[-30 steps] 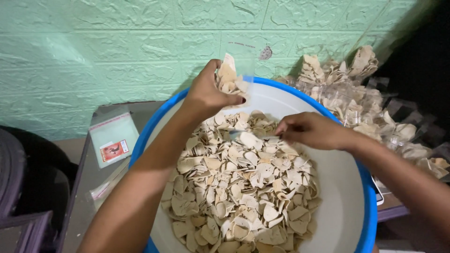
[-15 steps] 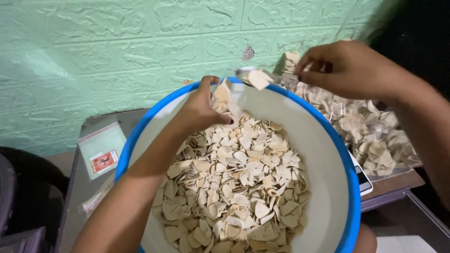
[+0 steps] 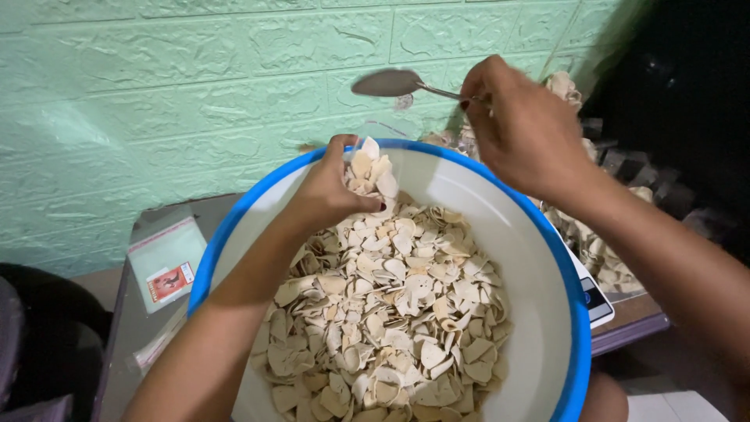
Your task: The person portions dry chips from a large blue and white bowl into small plastic bags using a spoon, weighing each bag on a digital scale and setting them aside.
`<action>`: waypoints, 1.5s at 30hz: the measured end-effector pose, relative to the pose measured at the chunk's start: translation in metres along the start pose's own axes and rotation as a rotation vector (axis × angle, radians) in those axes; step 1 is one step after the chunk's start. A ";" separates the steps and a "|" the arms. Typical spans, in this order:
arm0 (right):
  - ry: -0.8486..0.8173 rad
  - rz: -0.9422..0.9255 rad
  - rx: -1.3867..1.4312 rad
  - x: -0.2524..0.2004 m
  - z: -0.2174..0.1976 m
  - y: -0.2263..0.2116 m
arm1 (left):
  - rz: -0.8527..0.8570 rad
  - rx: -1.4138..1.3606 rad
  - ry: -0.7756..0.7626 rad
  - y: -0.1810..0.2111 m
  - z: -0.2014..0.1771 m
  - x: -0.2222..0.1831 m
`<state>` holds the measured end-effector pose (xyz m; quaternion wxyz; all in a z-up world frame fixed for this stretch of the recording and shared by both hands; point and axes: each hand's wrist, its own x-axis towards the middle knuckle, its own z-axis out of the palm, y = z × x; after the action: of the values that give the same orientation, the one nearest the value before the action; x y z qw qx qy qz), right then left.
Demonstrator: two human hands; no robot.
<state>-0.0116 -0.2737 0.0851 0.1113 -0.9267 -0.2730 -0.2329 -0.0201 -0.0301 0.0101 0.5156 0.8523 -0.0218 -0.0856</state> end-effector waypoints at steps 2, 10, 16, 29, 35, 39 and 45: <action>-0.132 0.191 0.194 -0.004 0.011 -0.004 | -0.011 0.043 0.013 -0.007 0.001 0.006; -0.232 0.008 0.408 -0.007 0.048 -0.015 | 0.094 -0.359 0.083 -0.020 0.022 0.007; -0.246 -0.023 0.392 -0.012 0.051 -0.015 | 0.025 -0.119 -0.037 0.008 0.026 -0.006; 0.133 -0.025 0.043 -0.038 0.000 0.082 | 0.211 0.154 0.015 -0.029 -0.005 0.025; 0.199 0.018 -0.143 -0.074 -0.041 0.141 | 0.303 0.835 0.233 -0.072 -0.026 0.049; -0.003 0.201 -0.129 -0.104 -0.021 0.180 | -0.092 1.102 0.227 -0.083 -0.022 0.051; -0.292 0.393 0.137 -0.134 0.012 0.200 | -0.145 1.182 0.193 -0.086 -0.022 0.052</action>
<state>0.0053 -0.4961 -0.0075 0.1764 -0.9761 -0.1158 -0.0515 0.0308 0.0228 -0.0626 -0.0529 0.9977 0.0395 -0.0161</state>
